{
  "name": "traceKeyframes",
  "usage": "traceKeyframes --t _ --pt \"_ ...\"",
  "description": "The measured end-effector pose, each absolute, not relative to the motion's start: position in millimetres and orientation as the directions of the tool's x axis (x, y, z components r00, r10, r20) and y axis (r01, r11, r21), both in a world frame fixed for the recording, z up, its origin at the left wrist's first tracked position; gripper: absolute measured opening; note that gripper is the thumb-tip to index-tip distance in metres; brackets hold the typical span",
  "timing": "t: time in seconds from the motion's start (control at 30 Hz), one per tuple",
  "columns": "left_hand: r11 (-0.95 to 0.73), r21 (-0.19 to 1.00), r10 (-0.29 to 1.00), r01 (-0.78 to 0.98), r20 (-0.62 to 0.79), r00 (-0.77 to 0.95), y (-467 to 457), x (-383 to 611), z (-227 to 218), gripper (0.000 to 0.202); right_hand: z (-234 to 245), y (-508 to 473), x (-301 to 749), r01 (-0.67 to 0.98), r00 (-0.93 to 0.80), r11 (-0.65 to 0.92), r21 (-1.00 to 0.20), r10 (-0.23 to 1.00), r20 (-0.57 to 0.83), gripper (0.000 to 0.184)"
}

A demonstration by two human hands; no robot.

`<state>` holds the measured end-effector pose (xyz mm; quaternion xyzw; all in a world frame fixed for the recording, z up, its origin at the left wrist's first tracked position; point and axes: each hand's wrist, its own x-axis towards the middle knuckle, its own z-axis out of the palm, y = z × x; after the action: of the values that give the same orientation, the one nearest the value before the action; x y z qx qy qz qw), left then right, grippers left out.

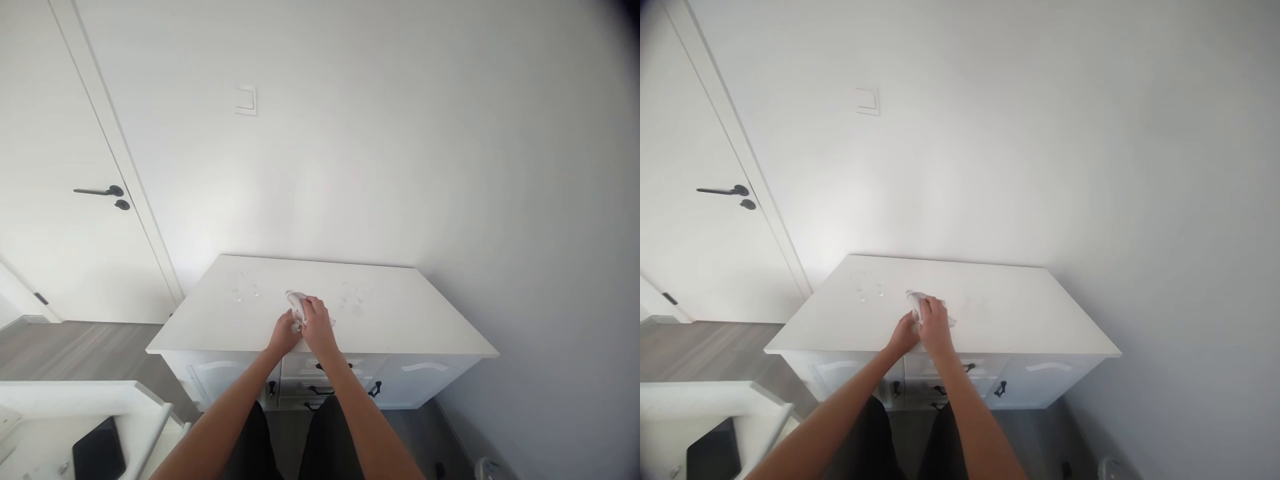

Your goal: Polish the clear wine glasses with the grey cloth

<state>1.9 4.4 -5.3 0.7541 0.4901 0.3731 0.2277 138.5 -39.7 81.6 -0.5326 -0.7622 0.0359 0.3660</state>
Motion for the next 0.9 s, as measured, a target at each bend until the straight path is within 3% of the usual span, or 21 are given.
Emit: traceKeyframes --t 0.07,0.13,0.27,0.37,0.53,0.7,0.8,0.9 --pt "-0.418 0.629 0.908 0.656 0.319 0.272 9 2 -6 0.04 85 -37 133 0.82 -0.281 0.473 -0.323 0.824 0.493 0.049" --pt "-0.388 0.54 0.921 0.747 0.262 0.289 12 2 -7 0.052 88 -38 129 0.816 -0.351 0.508 -0.275 0.814 0.462 0.051" --pt "-0.403 0.325 0.915 0.855 0.142 0.377 18 -2 -8 0.067 99 -46 125 0.821 -0.378 0.493 -0.288 0.848 0.372 0.059" --pt "-0.414 0.238 0.908 0.879 0.045 0.415 20 -5 -10 0.068 112 -51 127 0.832 -0.371 0.467 -0.299 0.87 0.325 0.061" --pt "-0.426 0.254 0.9 0.868 0.017 0.436 23 -5 -15 0.069 132 -41 130 0.855 -0.466 0.489 -0.174 0.871 0.154 0.062" --pt "-0.427 0.235 0.904 0.873 0.069 0.423 27 -4 -21 0.067 147 -10 125 0.825 -0.558 0.546 -0.146 0.828 -0.057 0.072" --pt "-0.416 0.232 0.909 0.879 0.089 0.406 29 -4 -24 0.064 156 3 127 0.806 -0.589 0.549 -0.22 0.778 -0.218 0.087" --pt "-0.4 0.247 0.916 0.882 0.086 0.391 29 -5 -24 0.061 164 2 132 0.783 -0.611 0.538 -0.311 0.758 -0.228 0.087"
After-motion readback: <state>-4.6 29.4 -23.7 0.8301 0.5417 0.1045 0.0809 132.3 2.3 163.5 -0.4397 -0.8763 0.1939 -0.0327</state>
